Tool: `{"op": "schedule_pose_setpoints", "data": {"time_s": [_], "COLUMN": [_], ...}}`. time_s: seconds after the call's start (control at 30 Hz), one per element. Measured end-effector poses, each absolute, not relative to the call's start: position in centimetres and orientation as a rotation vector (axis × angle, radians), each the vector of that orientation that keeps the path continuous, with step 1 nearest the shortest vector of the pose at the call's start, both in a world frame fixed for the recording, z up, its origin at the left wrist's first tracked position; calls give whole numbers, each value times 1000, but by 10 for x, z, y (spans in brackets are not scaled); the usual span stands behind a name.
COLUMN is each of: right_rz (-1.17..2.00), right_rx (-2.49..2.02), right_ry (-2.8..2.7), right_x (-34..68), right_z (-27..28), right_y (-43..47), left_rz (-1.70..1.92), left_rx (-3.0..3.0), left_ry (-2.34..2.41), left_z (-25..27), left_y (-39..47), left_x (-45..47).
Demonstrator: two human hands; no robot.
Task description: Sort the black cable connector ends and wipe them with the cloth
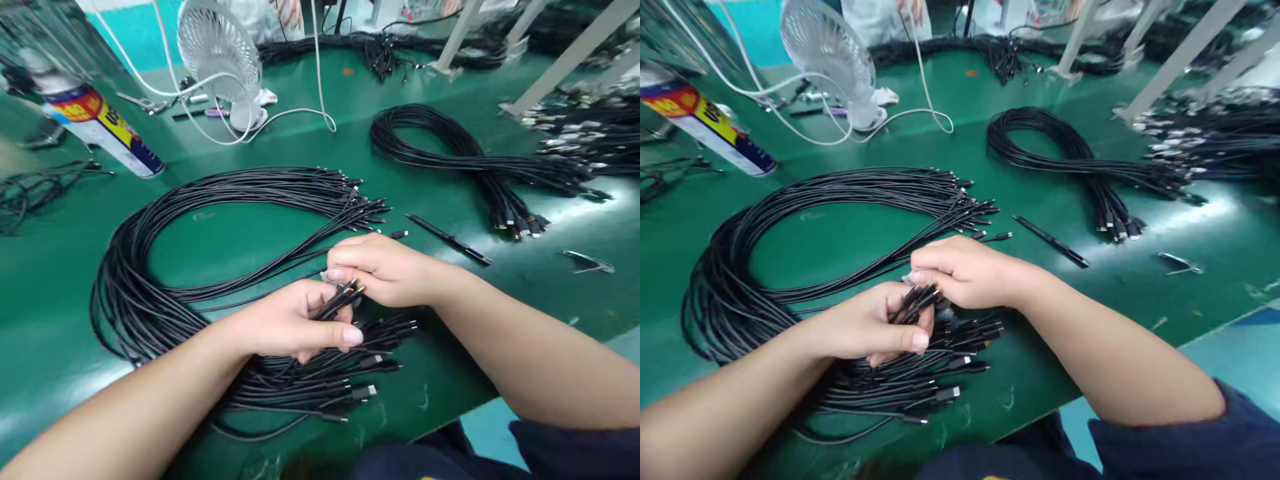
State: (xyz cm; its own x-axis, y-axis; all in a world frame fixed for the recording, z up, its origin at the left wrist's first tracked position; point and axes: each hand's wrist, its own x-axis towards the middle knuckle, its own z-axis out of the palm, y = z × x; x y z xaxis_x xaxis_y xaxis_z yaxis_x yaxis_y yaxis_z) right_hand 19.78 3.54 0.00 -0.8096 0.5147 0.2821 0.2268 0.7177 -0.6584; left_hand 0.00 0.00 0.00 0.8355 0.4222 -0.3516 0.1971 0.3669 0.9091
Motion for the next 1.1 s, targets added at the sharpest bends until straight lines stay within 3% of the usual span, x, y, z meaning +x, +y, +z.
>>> {"op": "schedule_pose_setpoints", "data": {"time_s": [0.2,0.4,0.6,0.8,1.1], "right_rz": [716,873,820,1084,1090], "right_rx": [-691,-675,-753,-867,-800], "right_ry": [-2469,-2403,-2360,-2249,-2331], "right_x": [195,196,198,200,207], "right_z": [2,2,4,4,11], "right_y": [38,43,42,45,44], "left_rz": [219,311,380,505,575], "left_rx": [1185,1133,1031,927,879], "left_ry": [670,723,768,824,853], "left_z": [3,4,2,-2,-3], "left_y": [-1,-2,-2,-2,-1], "left_x": [2,4,5,7,7]}}
